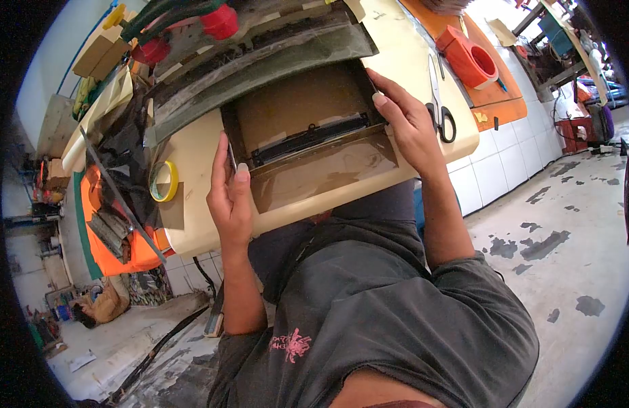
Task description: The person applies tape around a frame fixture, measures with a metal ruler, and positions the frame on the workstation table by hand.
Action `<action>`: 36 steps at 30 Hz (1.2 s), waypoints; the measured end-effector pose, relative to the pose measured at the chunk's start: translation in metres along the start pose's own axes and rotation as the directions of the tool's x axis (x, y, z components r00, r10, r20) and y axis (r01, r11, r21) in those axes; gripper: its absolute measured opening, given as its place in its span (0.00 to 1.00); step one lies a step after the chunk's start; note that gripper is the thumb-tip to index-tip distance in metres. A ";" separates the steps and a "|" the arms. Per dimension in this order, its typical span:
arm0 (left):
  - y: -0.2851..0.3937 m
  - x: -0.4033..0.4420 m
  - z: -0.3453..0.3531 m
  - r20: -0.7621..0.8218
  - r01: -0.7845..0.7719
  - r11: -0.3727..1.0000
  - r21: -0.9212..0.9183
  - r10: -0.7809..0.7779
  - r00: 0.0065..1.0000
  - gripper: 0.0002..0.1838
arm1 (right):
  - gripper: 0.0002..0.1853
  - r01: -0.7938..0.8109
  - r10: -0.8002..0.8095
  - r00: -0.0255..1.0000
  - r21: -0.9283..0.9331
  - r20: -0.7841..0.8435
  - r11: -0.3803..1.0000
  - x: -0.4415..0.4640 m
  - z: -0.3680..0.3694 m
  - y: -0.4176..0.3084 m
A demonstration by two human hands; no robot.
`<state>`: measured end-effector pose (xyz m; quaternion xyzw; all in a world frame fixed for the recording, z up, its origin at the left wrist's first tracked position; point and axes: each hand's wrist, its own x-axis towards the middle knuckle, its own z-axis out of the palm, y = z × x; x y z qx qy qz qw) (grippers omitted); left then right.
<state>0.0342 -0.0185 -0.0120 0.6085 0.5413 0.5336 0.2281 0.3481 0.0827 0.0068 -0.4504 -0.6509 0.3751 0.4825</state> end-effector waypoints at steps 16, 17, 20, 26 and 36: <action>0.036 -0.013 0.015 -0.083 0.263 0.937 0.229 -0.250 0.965 0.50 | 0.39 -0.056 0.070 0.995 0.179 -0.071 0.982 -0.015 0.016 0.001; 0.036 -0.017 0.013 -0.082 0.288 0.903 0.320 -0.276 0.958 0.52 | 0.39 -0.054 0.074 0.992 0.183 -0.101 0.982 -0.018 0.016 0.002; 0.028 -0.032 0.006 -0.069 0.232 0.800 0.553 -0.234 0.970 0.53 | 0.33 -0.096 0.096 0.986 0.006 -0.138 0.995 -0.031 0.004 -0.020; 0.014 -0.083 0.000 0.069 -0.107 0.803 0.586 0.082 0.994 0.37 | 0.09 0.113 -0.208 0.960 -0.421 -0.188 0.900 -0.056 -0.013 -0.020; 0.021 -0.068 0.009 0.286 -0.322 0.682 0.657 0.169 0.943 0.16 | 0.17 0.552 -0.406 0.828 -0.442 0.385 0.707 -0.057 -0.013 -0.003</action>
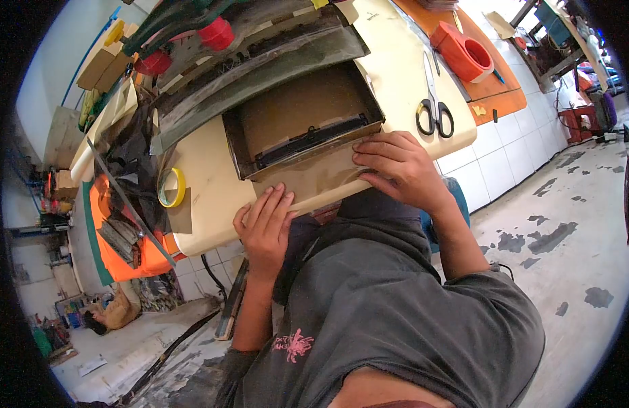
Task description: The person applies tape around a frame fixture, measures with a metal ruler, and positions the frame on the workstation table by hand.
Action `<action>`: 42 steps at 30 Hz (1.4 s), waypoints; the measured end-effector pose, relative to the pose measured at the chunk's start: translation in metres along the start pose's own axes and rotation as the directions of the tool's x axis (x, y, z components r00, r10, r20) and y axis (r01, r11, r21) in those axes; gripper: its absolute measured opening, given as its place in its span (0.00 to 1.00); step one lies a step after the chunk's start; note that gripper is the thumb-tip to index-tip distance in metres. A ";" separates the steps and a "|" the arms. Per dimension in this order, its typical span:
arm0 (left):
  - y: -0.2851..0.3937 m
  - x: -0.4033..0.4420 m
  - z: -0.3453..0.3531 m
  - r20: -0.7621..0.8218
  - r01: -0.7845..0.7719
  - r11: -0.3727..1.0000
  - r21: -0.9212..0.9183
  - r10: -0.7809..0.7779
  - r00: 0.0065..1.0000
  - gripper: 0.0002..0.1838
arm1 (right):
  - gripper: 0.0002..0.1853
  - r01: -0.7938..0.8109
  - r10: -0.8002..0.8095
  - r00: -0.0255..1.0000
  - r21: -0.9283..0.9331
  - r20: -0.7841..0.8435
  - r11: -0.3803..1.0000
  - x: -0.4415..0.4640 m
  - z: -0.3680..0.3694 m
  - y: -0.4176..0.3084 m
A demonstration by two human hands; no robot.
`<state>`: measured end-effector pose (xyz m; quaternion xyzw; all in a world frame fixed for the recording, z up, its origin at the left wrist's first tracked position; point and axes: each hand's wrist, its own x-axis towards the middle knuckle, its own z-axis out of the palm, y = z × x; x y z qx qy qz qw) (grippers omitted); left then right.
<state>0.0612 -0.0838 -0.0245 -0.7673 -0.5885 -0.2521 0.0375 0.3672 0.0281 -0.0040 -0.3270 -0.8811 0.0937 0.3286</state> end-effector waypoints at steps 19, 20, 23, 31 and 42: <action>-0.050 0.013 -0.017 -0.093 -0.089 0.990 0.110 0.099 0.991 0.07 | 0.16 0.018 -0.001 0.989 0.114 -0.151 0.993 -0.006 0.035 -0.022; -0.053 0.012 -0.019 -0.101 -0.083 0.989 0.123 0.096 0.990 0.06 | 0.15 0.020 -0.004 0.991 0.122 -0.133 0.992 -0.005 0.037 -0.025; -0.064 0.011 -0.023 -0.109 -0.082 0.985 0.149 0.099 0.989 0.05 | 0.15 0.039 -0.018 0.985 0.116 -0.173 0.992 -0.004 0.047 -0.031; -0.087 0.009 -0.033 -0.138 -0.071 0.968 0.239 0.107 0.985 0.11 | 0.14 0.085 -0.060 0.983 0.145 -0.171 0.986 0.002 0.056 -0.049; -0.106 0.008 -0.041 -0.151 -0.049 0.955 0.293 0.097 0.984 0.10 | 0.11 0.140 -0.096 0.980 0.259 -0.176 0.956 0.002 0.065 -0.056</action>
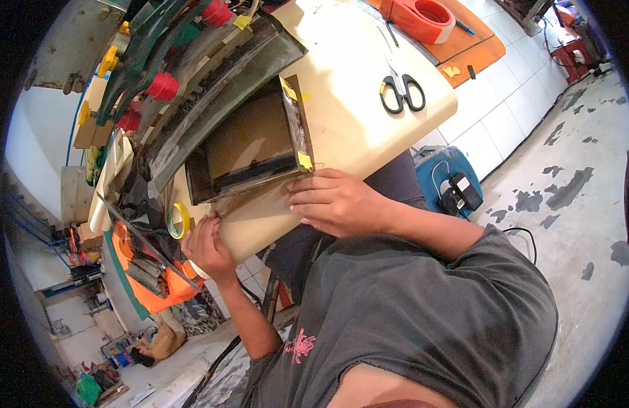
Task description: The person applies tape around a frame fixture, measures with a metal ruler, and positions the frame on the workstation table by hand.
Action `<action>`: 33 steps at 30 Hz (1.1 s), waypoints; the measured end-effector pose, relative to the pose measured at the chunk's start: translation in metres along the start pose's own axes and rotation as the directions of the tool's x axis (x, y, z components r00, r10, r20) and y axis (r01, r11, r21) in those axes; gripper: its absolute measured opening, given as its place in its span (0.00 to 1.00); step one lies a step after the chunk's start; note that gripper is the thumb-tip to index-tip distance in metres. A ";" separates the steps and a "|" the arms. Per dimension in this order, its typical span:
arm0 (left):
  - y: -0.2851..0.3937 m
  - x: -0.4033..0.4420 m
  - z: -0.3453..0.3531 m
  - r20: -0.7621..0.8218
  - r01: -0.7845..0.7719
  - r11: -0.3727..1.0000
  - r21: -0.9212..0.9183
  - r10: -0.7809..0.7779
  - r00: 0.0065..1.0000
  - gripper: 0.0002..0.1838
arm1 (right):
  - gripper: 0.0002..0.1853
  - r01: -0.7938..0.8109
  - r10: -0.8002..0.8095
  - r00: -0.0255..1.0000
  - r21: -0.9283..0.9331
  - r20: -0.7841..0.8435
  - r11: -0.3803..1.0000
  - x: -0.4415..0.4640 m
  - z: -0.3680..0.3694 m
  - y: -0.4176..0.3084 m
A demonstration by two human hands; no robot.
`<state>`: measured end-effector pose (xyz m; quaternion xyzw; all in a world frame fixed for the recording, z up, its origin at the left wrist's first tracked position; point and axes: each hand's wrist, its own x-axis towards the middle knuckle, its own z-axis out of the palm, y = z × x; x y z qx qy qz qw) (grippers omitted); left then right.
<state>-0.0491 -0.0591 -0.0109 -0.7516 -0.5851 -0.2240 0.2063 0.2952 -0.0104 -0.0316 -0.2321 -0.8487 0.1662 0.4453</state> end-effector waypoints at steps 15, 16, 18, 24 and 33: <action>-0.006 -0.004 0.000 0.029 0.033 0.997 -0.073 -0.031 0.999 0.10 | 0.08 -0.013 0.051 0.978 0.182 -0.203 0.983 0.007 -0.022 0.003; -0.005 -0.004 0.000 0.028 0.034 0.997 -0.072 -0.032 0.999 0.10 | 0.08 -0.012 0.050 0.978 0.183 -0.202 0.983 0.009 -0.025 0.005; -0.004 -0.003 0.000 0.031 0.028 0.996 -0.084 -0.026 0.999 0.10 | 0.09 -0.181 0.228 0.925 0.177 -0.303 0.967 0.015 -0.029 0.009; -0.003 -0.005 -0.002 0.044 0.037 0.996 -0.086 -0.034 0.998 0.10 | 0.23 -0.334 0.365 0.863 0.147 -0.351 0.931 0.033 -0.032 0.021; -0.001 -0.006 -0.002 0.058 0.041 0.990 -0.135 -0.034 0.998 0.08 | 0.24 -0.425 0.445 0.840 0.133 -0.311 0.896 0.037 -0.024 0.028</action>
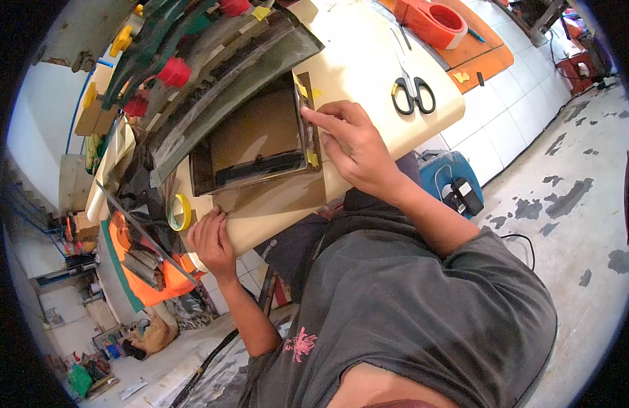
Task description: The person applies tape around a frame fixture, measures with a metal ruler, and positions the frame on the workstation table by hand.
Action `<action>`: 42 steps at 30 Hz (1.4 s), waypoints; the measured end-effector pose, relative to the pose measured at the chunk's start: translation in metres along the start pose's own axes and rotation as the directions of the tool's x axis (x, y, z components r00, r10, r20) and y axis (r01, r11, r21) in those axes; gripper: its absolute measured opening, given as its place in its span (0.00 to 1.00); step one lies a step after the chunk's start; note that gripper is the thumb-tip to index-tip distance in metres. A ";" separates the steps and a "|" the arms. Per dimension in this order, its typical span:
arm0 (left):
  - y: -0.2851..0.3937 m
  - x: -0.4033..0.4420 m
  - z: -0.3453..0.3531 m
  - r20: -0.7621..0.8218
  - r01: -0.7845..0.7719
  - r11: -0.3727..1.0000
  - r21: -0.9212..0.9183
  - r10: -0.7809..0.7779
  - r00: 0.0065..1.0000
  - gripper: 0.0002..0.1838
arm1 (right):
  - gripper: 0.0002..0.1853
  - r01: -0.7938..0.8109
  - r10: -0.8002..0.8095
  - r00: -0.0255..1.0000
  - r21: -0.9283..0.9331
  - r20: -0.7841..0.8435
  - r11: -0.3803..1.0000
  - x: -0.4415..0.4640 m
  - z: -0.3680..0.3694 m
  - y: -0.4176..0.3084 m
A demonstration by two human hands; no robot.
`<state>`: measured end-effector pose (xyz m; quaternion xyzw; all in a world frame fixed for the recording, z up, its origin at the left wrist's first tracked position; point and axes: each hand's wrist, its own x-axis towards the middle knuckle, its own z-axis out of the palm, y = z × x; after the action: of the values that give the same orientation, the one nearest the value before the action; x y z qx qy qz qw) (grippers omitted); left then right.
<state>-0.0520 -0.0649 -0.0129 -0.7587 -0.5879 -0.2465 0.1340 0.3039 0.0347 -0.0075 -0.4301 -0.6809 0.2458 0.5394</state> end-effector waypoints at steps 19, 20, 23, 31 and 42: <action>0.002 -0.001 -0.001 0.029 0.005 1.000 -0.022 -0.004 1.000 0.11 | 0.23 0.022 -0.020 0.999 -0.035 0.043 0.999 0.003 -0.004 0.000; 0.002 -0.001 -0.001 0.030 0.006 1.000 -0.029 -0.005 1.000 0.11 | 0.23 0.026 -0.025 0.999 -0.034 0.041 0.999 0.004 -0.004 0.001; 0.003 -0.001 -0.002 0.034 0.008 0.999 -0.041 -0.007 0.999 0.11 | 0.25 -0.033 0.035 0.994 -0.019 0.106 0.999 0.004 -0.007 0.001; 0.004 0.000 -0.003 0.035 -0.012 0.998 -0.055 0.014 0.999 0.12 | 0.24 -0.035 0.037 0.994 -0.018 0.103 0.999 0.005 -0.006 0.000; 0.001 -0.003 0.001 0.017 -0.031 0.994 -0.103 0.033 0.999 0.17 | 0.24 -0.046 0.049 0.993 -0.032 0.112 0.998 0.003 -0.006 0.000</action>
<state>-0.0511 -0.0672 -0.0152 -0.7763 -0.5633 -0.2671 0.0931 0.3092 0.0366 -0.0039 -0.4395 -0.7034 0.2722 0.4878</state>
